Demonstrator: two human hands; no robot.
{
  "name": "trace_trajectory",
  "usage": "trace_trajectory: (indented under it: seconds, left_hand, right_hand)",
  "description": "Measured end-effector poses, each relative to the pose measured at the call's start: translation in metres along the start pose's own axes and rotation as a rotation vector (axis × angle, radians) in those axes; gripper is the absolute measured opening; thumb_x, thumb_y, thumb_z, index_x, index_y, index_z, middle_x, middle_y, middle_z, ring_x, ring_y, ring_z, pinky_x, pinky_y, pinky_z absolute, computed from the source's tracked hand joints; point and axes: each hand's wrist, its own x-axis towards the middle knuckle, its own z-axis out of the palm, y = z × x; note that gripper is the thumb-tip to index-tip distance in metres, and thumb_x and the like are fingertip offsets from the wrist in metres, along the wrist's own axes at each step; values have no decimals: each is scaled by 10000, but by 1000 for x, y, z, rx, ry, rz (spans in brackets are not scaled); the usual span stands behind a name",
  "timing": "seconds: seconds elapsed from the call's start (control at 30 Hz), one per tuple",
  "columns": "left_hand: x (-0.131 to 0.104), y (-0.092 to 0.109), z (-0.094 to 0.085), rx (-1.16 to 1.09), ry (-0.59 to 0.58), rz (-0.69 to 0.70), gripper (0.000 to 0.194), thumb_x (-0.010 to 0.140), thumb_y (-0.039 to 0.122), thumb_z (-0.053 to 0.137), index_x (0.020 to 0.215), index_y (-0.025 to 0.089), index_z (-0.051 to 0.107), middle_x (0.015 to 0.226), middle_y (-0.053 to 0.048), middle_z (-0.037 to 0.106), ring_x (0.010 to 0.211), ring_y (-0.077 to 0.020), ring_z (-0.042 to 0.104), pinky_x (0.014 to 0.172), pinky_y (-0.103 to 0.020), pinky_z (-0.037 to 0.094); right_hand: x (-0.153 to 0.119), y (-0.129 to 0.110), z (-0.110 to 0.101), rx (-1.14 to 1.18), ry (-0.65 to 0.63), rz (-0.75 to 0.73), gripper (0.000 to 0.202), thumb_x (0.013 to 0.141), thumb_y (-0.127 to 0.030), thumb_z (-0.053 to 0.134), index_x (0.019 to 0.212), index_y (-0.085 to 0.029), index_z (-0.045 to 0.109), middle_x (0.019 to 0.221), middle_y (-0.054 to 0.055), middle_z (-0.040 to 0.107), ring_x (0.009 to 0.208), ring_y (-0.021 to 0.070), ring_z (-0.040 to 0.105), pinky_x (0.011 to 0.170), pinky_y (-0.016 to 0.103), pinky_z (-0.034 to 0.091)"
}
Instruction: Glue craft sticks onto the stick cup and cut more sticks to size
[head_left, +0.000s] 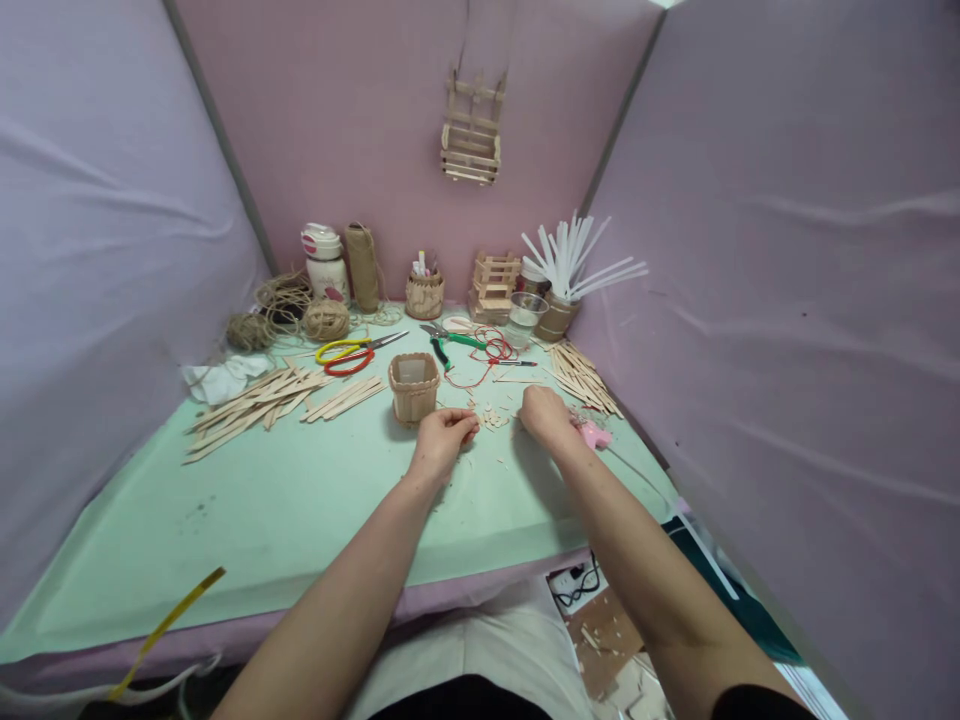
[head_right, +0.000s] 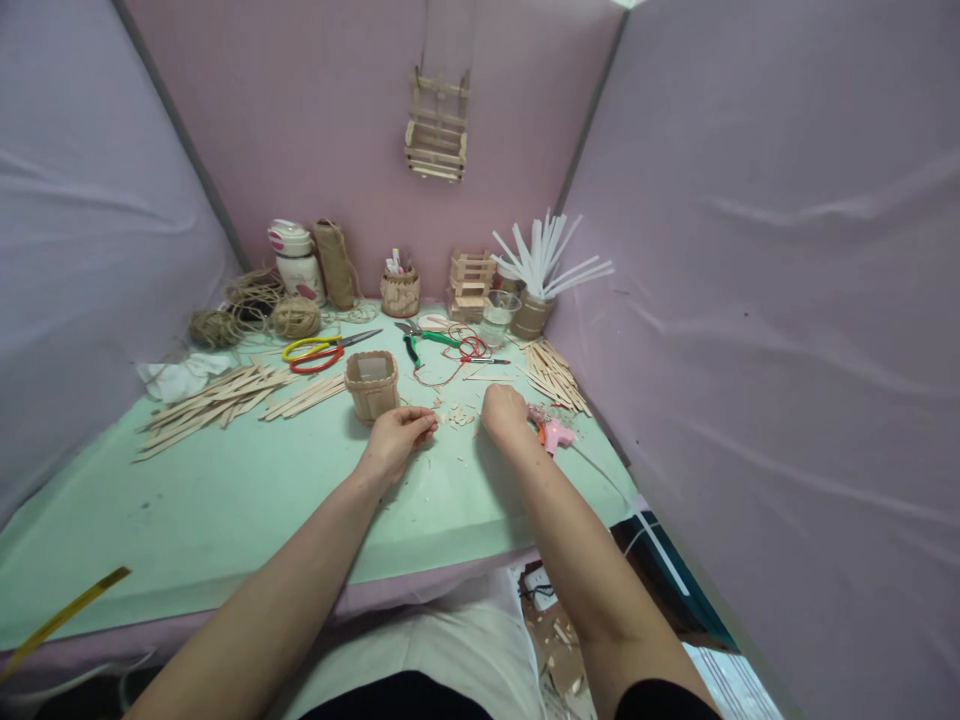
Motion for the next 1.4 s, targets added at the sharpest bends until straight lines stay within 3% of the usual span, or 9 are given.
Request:
trace_trajectory:
  seconds: [0.23, 0.37, 0.57, 0.73, 1.03, 1.13, 1.23, 1.4]
  left_hand:
    - [0, -1, 0, 64, -4, 53, 149, 563, 179, 783, 650, 132, 672, 612, -29, 641, 611, -114, 573, 635, -244, 445]
    - [1, -3, -1, 105, -2, 97, 155, 569, 182, 764, 690, 141, 678, 632, -26, 646, 615, -119, 571, 619, -240, 435]
    - [1, -4, -3, 136, -35, 117, 201, 604, 229, 738, 788, 146, 727, 686, -36, 674, 613, -113, 549, 605, -231, 406]
    - [2, -6, -5, 180, -34, 123, 237, 601, 247, 742, 819, 156, 750, 749, -48, 695, 632, -116, 541, 617, -236, 400]
    - [1, -3, -3, 188, -4, 106, 267, 604, 289, 736, 827, 142, 732, 692, -28, 661, 593, -97, 499, 575, -225, 374]
    - [1, -3, -3, 186, 8, 114, 270, 596, 291, 736, 823, 145, 729, 692, -28, 656, 600, -101, 504, 579, -228, 383]
    - [1, -2, -4, 165, 22, 108, 263, 582, 284, 744, 810, 155, 730, 717, -34, 665, 634, -110, 527, 619, -237, 412]
    - [1, -2, -2, 137, 46, 103, 239, 565, 267, 754, 776, 157, 728, 742, -36, 672, 650, -106, 536, 640, -236, 425]
  right_hand:
    - [-10, 10, 3, 291, 96, -42, 298, 915, -318, 576, 1172, -165, 574, 1197, 94, 586, 1002, 216, 608, 844, 415, 518]
    - [-23, 16, 8, 623, 162, -129, 186, 886, -279, 558, 996, -167, 659, 992, 61, 685, 917, 190, 630, 818, 333, 500]
    - [-43, 12, 29, 1108, 98, -241, 306, 758, -389, 598, 931, -153, 686, 806, 47, 707, 717, 162, 643, 653, 265, 494]
    - [-46, 10, 38, 1282, 58, -234, 298, 698, -391, 658, 869, -150, 698, 704, 28, 678, 620, 137, 606, 592, 249, 464]
    - [-35, 23, 22, 1234, 149, -232, 241, 699, -359, 641, 846, -173, 684, 755, 42, 695, 685, 164, 638, 639, 279, 490]
    - [-21, 34, 11, 1132, 228, -244, 226, 721, -348, 597, 861, -192, 681, 782, 38, 691, 711, 177, 635, 667, 305, 486]
    - [-10, 42, 4, 967, 302, -248, 147, 662, -236, 612, 773, -189, 695, 779, 49, 674, 741, 206, 615, 745, 359, 457]
    - [-13, 43, 3, 756, 407, -299, 160, 665, -180, 590, 790, -191, 689, 832, 59, 655, 753, 208, 582, 759, 347, 419]
